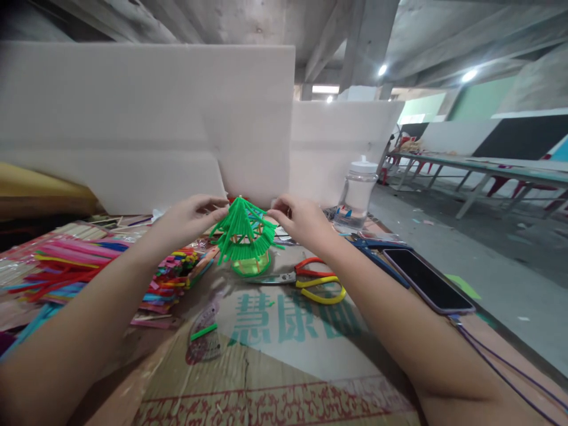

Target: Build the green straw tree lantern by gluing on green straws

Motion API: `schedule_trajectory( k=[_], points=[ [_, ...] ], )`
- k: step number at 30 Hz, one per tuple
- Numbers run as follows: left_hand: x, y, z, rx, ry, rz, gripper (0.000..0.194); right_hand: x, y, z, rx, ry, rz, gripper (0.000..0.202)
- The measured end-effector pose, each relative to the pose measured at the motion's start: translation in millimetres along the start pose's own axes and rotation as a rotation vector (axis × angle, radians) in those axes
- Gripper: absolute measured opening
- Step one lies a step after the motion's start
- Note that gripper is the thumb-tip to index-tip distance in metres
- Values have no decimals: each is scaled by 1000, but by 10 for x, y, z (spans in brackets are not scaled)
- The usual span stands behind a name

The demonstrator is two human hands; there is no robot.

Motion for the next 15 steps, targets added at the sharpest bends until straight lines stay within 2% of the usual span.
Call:
schedule_trajectory(
  k=[2, 5, 9, 11, 15],
  points=[
    [-6, 3, -57, 25, -54, -5, 51, -18, 73, -49, -28, -71, -15, 26],
    [-4, 32, -128, -39, -92, -48, 61, -48, 188, -143, -98, -255, -32, 31],
    [-10, 61, -172, -86, -145, -118, 58, -56, 245, -184, -175, -507, -23, 32],
    [-17, 61, -165, -86, -148, -134, 56, -54, 242, -163, -159, -554, -19, 29],
    [-23, 29, -125, -68, -119, -73, 56, -49, 230, -128, -90, -571, -34, 27]
  ],
)
Point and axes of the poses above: each hand's wrist, its own x-axis away from the middle knuckle, its own z-axis out of the back of the hand, y = z × x, the point moved 3 cm from there along -x, towards the middle knuckle, and after that the axes turned 15 degrees about -y, right-handed, at the moved point
